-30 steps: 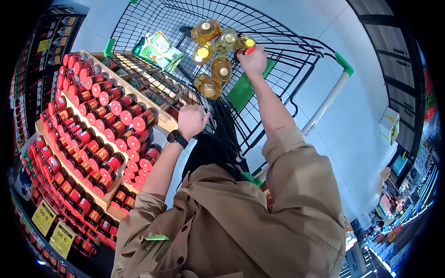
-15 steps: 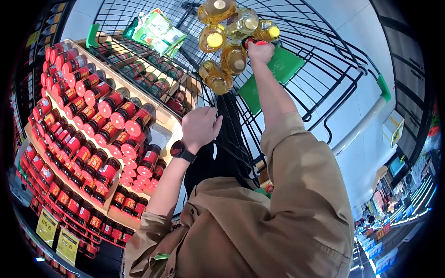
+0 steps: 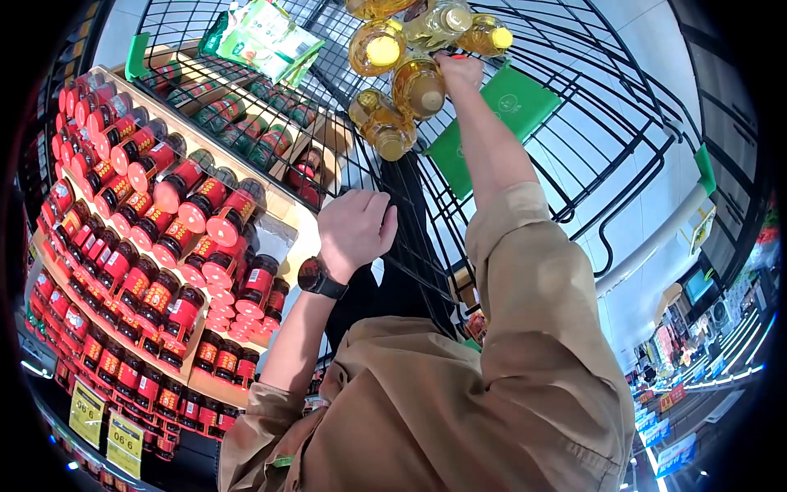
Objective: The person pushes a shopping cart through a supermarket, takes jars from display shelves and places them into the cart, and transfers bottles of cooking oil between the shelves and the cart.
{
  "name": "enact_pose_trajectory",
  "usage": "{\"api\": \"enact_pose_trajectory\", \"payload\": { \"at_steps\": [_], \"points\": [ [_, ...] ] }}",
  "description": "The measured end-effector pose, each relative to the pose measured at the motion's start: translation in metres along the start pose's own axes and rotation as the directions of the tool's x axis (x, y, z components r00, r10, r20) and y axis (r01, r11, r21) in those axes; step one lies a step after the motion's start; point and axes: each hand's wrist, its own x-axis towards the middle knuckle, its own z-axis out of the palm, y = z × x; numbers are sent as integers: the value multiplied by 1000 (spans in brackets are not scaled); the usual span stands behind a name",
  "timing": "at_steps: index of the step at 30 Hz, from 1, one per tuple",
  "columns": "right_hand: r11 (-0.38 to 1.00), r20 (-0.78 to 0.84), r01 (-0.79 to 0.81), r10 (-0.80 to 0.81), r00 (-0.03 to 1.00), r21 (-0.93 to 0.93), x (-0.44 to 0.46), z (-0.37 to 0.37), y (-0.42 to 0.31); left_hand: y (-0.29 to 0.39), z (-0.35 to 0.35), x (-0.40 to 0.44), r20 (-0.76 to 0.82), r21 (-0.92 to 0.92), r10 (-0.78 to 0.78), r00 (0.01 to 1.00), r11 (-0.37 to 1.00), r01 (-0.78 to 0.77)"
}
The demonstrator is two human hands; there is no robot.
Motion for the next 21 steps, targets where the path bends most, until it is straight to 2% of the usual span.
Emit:
{"api": "enact_pose_trajectory", "payload": {
  "at_steps": [4, 8, 12, 15, 17, 18, 21],
  "points": [
    [994, -15, 112, -112, 994, -8, 6, 1, 3, 1, 2, 1, -25, -9, 7, 1000, 1000, -8],
    [986, 4, 133, -135, 991, 104, 50, 27, 25, 2, 1, 0, -33, -6, 10, 999, 1000, -10],
    [977, 11, 151, -154, 988, 152, 53, 32, 34, 3, 3, 1, -81, 8, 27, 996, 1000, -26],
    [977, 20, 197, -199, 980, 88, 40, 19, 32, 3, 4, 0, -90, 8, 24, 996, 1000, -24],
    [963, -56, 271, -270, 961, -4, 0, -5, 17, 3, 4, 0, -91, 6, 27, 996, 1000, -27],
    [955, -14, 295, -295, 955, 23, -1, -8, 17, 3, 4, 0, -88, 4, 26, 996, 1000, -25],
    [948, -76, 318, -318, 945, -13, -4, -6, 18, 3, 4, 0, -111, 11, 41, 993, 999, -40]
  ]
}}
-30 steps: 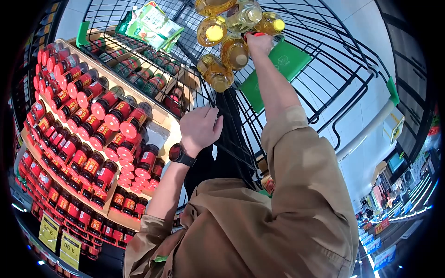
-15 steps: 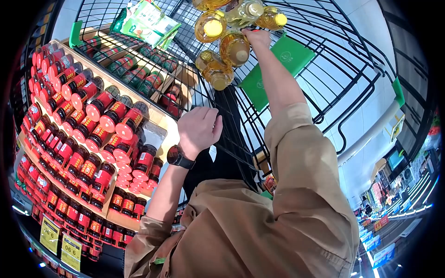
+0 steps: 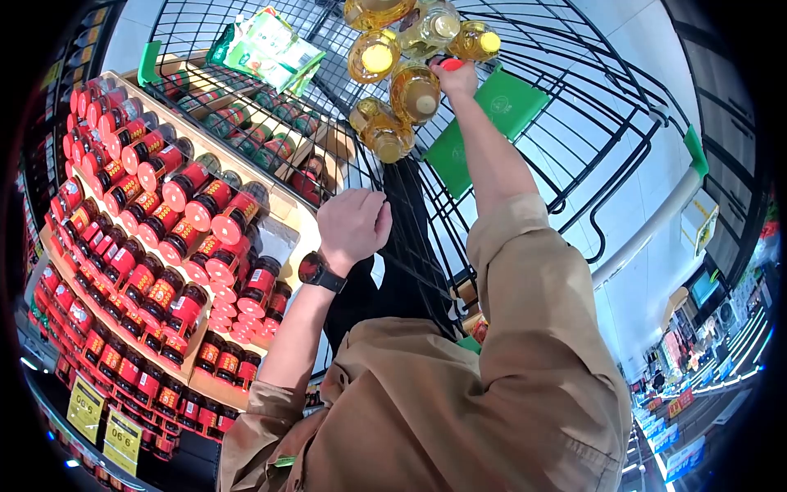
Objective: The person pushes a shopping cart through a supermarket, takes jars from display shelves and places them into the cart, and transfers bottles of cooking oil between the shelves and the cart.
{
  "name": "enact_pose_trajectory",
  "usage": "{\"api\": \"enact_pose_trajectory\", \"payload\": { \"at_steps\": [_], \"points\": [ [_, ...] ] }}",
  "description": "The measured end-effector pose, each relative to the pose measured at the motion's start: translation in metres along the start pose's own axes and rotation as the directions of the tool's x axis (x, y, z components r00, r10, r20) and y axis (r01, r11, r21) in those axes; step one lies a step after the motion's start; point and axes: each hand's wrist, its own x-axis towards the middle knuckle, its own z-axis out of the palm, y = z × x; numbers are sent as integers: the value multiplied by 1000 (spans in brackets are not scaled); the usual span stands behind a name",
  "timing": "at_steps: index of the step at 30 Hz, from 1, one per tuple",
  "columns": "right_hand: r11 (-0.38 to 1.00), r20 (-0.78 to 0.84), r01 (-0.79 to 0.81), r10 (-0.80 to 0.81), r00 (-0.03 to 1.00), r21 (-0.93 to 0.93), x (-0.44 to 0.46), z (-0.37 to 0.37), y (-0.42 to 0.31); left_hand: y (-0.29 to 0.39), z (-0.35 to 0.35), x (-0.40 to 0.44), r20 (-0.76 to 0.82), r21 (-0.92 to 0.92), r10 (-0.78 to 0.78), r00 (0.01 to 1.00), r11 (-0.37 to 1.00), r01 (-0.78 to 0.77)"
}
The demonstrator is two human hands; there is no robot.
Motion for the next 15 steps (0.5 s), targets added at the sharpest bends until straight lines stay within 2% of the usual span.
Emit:
{"api": "enact_pose_trajectory", "payload": {
  "at_steps": [4, 7, 10, 11, 12, 15],
  "points": [
    [999, -19, 1, -1, 1000, -37, 8, 7, 5, -1, 3, 0, -29, -12, 6, 1000, 1000, -6],
    [996, -97, 87, -85, 992, 12, 7, 13, 12, 0, 1, 0, -41, -10, 16, 999, 1000, -17],
    [990, 75, -127, 123, 990, 62, -6, 0, 8, 0, 2, -1, -20, -19, 21, 1000, 1000, -21],
    [982, 17, -184, 183, 983, 49, -3, 13, 17, 0, 0, -2, 7, -20, 14, 1000, 1000, -14],
    [976, -3, -182, 183, 983, 118, -19, 6, 8, 0, -1, -2, 34, -19, 8, 999, 1000, -7],
    [943, -24, -265, 276, 961, 202, -50, 2, 6, 1, 0, -3, -9, -23, 20, 1000, 1000, -21]
  ]
}}
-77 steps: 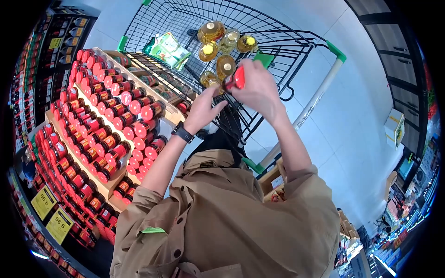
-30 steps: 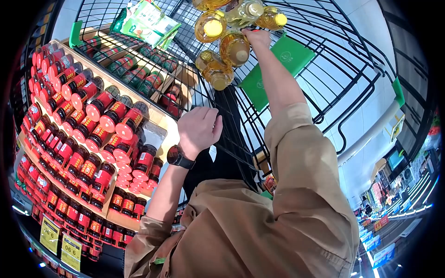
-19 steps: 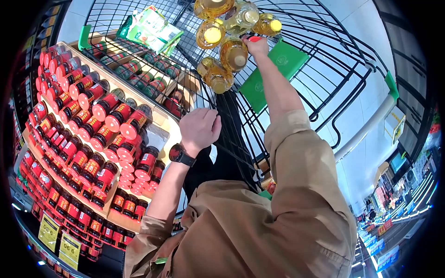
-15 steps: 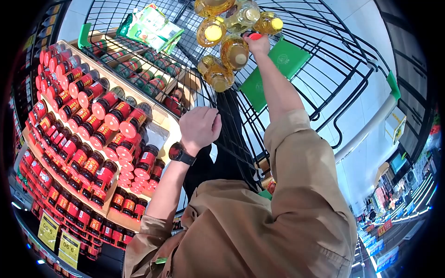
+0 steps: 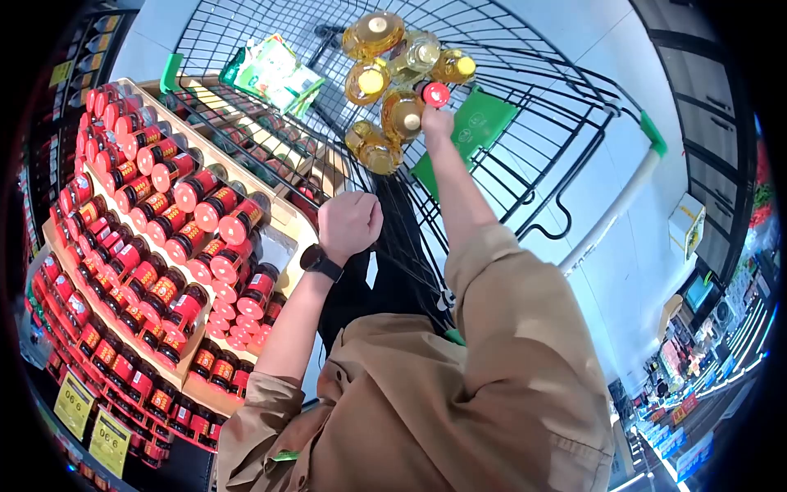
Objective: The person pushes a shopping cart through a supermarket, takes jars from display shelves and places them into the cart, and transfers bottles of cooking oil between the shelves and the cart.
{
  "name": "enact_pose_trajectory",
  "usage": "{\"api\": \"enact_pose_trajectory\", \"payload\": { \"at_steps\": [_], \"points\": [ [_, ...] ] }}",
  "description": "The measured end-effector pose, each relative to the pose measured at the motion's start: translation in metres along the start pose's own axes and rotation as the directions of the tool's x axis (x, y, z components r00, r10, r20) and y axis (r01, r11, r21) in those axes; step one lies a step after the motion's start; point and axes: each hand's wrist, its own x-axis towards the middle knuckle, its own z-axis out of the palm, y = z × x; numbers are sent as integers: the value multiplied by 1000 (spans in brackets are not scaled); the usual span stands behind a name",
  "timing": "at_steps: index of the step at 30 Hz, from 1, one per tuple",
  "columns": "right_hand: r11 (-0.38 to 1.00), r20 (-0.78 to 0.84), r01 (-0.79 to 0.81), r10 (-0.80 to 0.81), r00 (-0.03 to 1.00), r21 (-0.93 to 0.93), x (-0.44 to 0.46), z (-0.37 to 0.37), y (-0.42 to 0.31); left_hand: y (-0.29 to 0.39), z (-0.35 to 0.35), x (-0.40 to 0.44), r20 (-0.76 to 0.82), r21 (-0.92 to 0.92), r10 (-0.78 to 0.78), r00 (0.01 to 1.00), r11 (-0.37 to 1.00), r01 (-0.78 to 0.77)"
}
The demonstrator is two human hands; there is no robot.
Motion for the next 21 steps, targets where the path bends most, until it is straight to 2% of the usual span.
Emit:
{"api": "enact_pose_trajectory", "payload": {
  "at_steps": [1, 2, 3, 4, 5, 6, 7, 8, 9, 10, 11, 12, 13, 14, 15, 16, 18, 19, 21],
  "points": [
    [998, -3, -55, 56, 998, 24, -13, -6, 3, 1, -2, 0, -13, 5, 3, 1000, 1000, -3],
    [990, 6, -48, 48, 999, 133, -24, -12, 4, 2, -4, 0, -28, -6, 12, 1000, 1000, -12],
    [971, 22, -38, 34, 999, 237, -24, -10, 19, 4, -3, 0, 21, -16, 4, 1000, 1000, -3],
    [963, -62, 59, -44, 997, 264, -28, -12, 34, 6, -1, 0, 64, -17, -16, 998, 1000, 17],
    [951, -178, 272, -246, 953, 144, -58, -35, 25, 3, 0, -3, 96, -2, -59, 994, 998, 59],
    [930, -171, 347, -325, 930, 121, -94, -58, 11, -9, 9, -5, 287, 14, -48, 957, 999, 45],
    [864, -96, 447, -437, 894, 233, -134, -65, 7, -23, 11, -29, -96, -135, 153, 984, 977, -165],
    [835, -44, 515, -517, 855, 193, -140, -71, 11, -14, 4, -40, -401, -41, 186, 897, 975, -220],
    [727, -28, 642, -657, 754, 242, -149, -76, 14, -4, -18, -47, -94, -60, 49, 994, 997, -54],
    [719, 55, 690, -695, 717, 88, -166, -88, 15, 7, -36, -60, -116, -59, -25, 993, 998, 18],
    [592, -18, 787, -797, 603, 172, -205, -92, 13, 14, -52, -73, -132, -71, -70, 989, 996, 61],
    [557, 75, 823, -830, 552, 108, -232, -99, 12, 15, -62, -92, -175, -174, -140, 975, 979, 109],
    [492, 114, 858, -870, 480, 147, -267, -104, 7, 15, -70, -109, -213, -290, -195, 957, 948, 129],
    [485, 194, 841, -872, 448, 238, -290, -104, 7, 15, -80, -127, -163, -331, -273, 948, 920, 208],
    [464, 263, 862, -874, 408, 206, -312, -105, 5, 11, -89, -146, -102, -350, -315, 944, 899, 263],
    [342, 306, 898, -917, 256, 275, -328, -102, 4, 4, -92, -165, -112, -403, -353, 929, 870, 282],
    [370, 448, 871, -870, 204, 323, -385, -101, -3, 7, -133, -206, -106, -470, -467, 878, 801, 370],
    [337, 509, 885, -849, 138, 323, -403, -95, -4, 4, -142, -224, -89, -475, -510, 856, 777, 413],
    [317, 656, 872, -755, -7, 374, -448, -89, -10, 0, -155, -258, -175, -479, -559, 811, 768, 426]
  ]
}}
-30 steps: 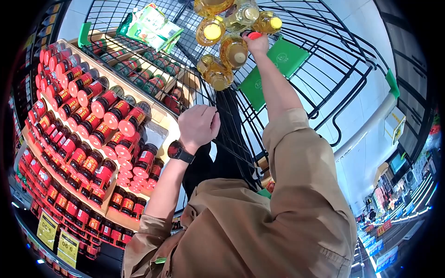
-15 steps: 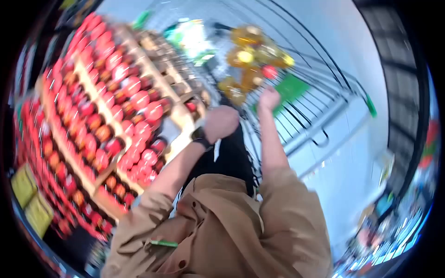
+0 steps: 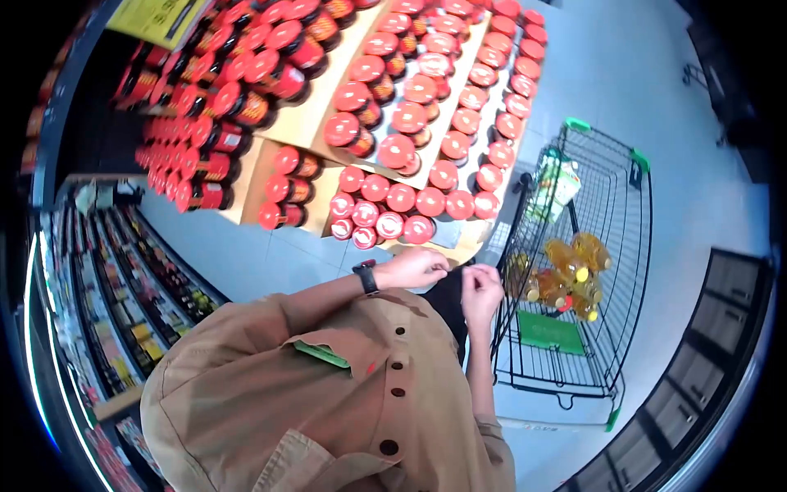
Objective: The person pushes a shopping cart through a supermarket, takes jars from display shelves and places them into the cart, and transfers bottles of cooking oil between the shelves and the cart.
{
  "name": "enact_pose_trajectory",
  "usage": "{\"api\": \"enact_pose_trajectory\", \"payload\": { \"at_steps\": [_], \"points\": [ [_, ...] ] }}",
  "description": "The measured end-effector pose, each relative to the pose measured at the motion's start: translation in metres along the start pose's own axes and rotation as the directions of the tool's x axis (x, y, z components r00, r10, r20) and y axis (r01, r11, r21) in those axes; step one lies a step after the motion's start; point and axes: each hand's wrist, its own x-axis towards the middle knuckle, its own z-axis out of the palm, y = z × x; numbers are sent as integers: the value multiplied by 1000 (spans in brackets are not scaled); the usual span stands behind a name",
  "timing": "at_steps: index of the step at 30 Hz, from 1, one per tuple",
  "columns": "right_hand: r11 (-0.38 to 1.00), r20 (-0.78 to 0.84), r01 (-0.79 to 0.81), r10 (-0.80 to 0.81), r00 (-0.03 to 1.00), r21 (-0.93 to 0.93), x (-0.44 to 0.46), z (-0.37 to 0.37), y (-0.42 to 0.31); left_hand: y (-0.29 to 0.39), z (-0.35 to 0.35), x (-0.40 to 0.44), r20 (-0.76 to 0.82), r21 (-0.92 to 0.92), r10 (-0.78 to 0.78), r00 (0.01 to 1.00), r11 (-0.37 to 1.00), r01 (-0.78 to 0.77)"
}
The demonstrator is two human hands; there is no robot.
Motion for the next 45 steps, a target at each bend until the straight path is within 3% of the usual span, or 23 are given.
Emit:
{"api": "enact_pose_trajectory", "payload": {
  "at_steps": [2, 3, 4, 6, 7, 10, 15, 19, 25, 28, 29, 31, 35, 41, 45],
  "points": [
    [952, 209, 299, -280, 937, -66, 7, 18, -40, 4, -26, -18, -37, -185, -92, 995, 979, 83],
    [971, 223, 231, -214, 951, -54, 6, 20, -50, 7, -33, -23, -19, -119, -112, 994, 987, 109],
    [893, 262, 449, -426, 866, -32, 8, 30, -61, 11, -42, -28, -36, -228, -131, 991, 966, 120],
    [882, 347, 469, -425, 836, -51, 6, 42, -98, 18, -62, -48, -89, -443, -171, 981, 889, 115],
    [864, 405, 503, -455, 793, -14, 8, 44, -107, 13, -66, -55, -76, -686, -165, 983, 724, 69],
    [840, 512, 541, -481, 712, 38, 7, 49, -149, 13, -86, -87, -176, -774, -175, 969, 633, -26],
    [850, 592, 490, -499, 633, 193, -10, 65, -171, 23, -85, -129, -425, -747, -172, 889, 621, -237],
    [836, 672, 515, -493, 552, 190, -13, 73, -178, 30, -81, -151, -478, -744, -275, 834, 632, -217],
    [713, 696, 690, -559, 451, 126, -13, 82, -193, 31, -89, -167, -526, -754, -269, 807, 586, -296],
    [690, 742, 717, -532, 408, 100, -13, 80, -199, 37, -88, -176, -590, -709, -277, 759, 627, -322],
    [687, 744, 716, -542, 391, 125, -14, 82, -198, 35, -86, -182, -613, -645, -284, 737, 718, -260],
    [685, 768, 713, -535, 352, 150, -16, 83, -200, 29, -86, -196, -625, -591, -238, 744, 767, -251],
    [740, 848, 643, -458, 266, 198, -14, 87, -200, 37, -78, -209, -652, -560, -289, 701, 807, -188],
    [842, 811, 421, -488, 323, 339, -16, 86, -204, 58, -76, -201, -734, -523, -300, 609, 822, -226],
    [870, 856, 374, -436, 278, 322, -14, 83, -202, 63, -72, -199, -735, -503, -278, 619, 836, -221]
  ]
}}
